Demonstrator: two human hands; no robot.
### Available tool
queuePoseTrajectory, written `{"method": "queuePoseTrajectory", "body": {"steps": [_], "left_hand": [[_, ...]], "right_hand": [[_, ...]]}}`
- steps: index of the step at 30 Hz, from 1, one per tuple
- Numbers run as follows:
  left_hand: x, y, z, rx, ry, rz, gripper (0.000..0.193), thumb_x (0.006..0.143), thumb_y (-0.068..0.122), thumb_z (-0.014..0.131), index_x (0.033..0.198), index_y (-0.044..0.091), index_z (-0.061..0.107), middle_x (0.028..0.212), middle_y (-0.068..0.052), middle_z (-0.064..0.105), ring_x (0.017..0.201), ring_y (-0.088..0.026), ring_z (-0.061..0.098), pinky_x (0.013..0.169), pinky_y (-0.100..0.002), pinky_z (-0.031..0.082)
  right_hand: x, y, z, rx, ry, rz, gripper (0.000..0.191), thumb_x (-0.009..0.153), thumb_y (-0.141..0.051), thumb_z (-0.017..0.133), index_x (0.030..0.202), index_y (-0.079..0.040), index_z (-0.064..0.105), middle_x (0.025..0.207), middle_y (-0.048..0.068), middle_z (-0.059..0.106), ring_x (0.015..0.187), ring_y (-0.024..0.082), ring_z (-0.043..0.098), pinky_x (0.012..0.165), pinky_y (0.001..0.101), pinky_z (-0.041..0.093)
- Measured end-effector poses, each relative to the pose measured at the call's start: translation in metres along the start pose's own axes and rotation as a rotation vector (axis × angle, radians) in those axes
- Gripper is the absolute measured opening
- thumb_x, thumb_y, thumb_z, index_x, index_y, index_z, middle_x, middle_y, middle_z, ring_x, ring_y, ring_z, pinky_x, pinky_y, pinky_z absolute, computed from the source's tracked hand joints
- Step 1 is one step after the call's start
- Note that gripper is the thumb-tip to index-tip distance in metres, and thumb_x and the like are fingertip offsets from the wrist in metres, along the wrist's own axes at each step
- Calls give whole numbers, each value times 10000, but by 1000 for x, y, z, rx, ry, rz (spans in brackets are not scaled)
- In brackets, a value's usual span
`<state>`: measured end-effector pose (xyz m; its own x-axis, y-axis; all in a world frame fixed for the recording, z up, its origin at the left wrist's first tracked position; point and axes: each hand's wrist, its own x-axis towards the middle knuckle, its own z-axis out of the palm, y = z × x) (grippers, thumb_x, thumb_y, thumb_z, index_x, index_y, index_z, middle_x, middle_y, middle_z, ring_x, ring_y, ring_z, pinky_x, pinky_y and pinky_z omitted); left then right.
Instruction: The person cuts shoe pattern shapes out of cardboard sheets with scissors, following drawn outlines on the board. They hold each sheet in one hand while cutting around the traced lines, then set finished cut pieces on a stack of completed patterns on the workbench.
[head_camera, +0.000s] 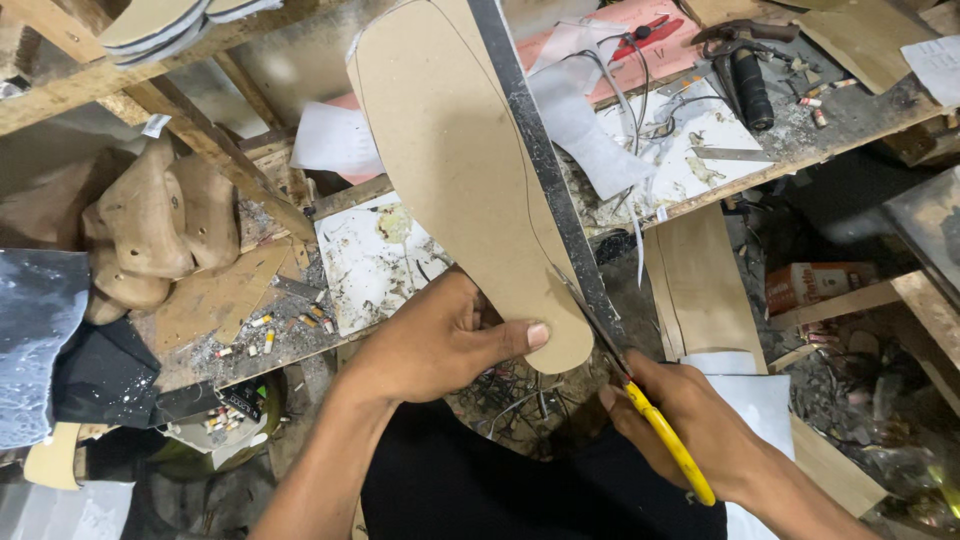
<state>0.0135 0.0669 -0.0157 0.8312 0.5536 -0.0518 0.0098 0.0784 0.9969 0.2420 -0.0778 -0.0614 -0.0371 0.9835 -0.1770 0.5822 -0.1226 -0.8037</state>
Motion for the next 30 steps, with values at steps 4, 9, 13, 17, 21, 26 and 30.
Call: {"method": "queuePoseTrajectory", "body": {"steps": [4, 9, 13, 17, 21, 26, 30], "left_hand": [[-1, 2, 1, 9, 32, -41, 455, 903, 167, 725, 1297, -18, 592, 1204, -121, 744, 1125, -182, 704, 978, -333, 588], [4, 5, 3, 76, 400, 143, 402, 948, 225, 723, 1257, -14, 625, 1147, -101, 752, 1087, -158, 690, 963, -328, 566], [5, 2, 11, 84, 359, 125, 413, 924, 238, 749, 1231, -16, 644, 1149, -76, 736, 1087, -137, 680, 952, -328, 568], [4, -3, 22, 8, 279, 85, 433, 919, 272, 742, 1228, -17, 650, 1119, -101, 740, 1049, -159, 691, 918, -331, 578], [5, -3, 26, -27, 287, 80, 449, 911, 282, 745, 1228, -16, 634, 1138, -108, 740, 1084, -171, 694, 936, -337, 582], [4, 0, 25, 9, 313, 95, 457, 912, 297, 742, 1236, -6, 631, 1151, -99, 740, 1113, -163, 686, 959, -330, 571], [1, 0, 27, 34, 327, 85, 455, 913, 318, 742, 1217, -10, 653, 1125, -105, 750, 1091, -166, 687, 943, -331, 568]], "right_hand": [[-1, 1, 2, -32, 59, 26, 159, 885, -164, 677, 848, -66, 558, 483, 104, 572, 396, 249, 548, 442, 405, 418], [-4, -5, -7, 41, -96, -6, 136, 894, -168, 686, 895, -49, 621, 587, 127, 619, 520, 268, 574, 529, 387, 478], [-7, -12, -6, 41, -123, 52, 175, 891, -180, 681, 1000, -50, 638, 671, 115, 651, 595, 251, 589, 587, 366, 510], [-6, -11, 7, 140, -20, -36, 144, 903, -141, 674, 988, -34, 632, 674, 93, 670, 575, 213, 610, 560, 343, 499], [-2, -4, 14, 165, 10, -6, 190, 873, -93, 668, 1053, -46, 626, 621, 108, 639, 524, 226, 555, 515, 352, 476], [1, 4, 15, 88, 68, -104, 155, 834, -73, 706, 967, -34, 637, 613, 83, 669, 498, 210, 625, 506, 341, 499], [1, 9, 20, 41, 116, -90, 166, 812, -82, 734, 951, -43, 652, 647, 79, 711, 567, 208, 683, 528, 330, 531]]}}
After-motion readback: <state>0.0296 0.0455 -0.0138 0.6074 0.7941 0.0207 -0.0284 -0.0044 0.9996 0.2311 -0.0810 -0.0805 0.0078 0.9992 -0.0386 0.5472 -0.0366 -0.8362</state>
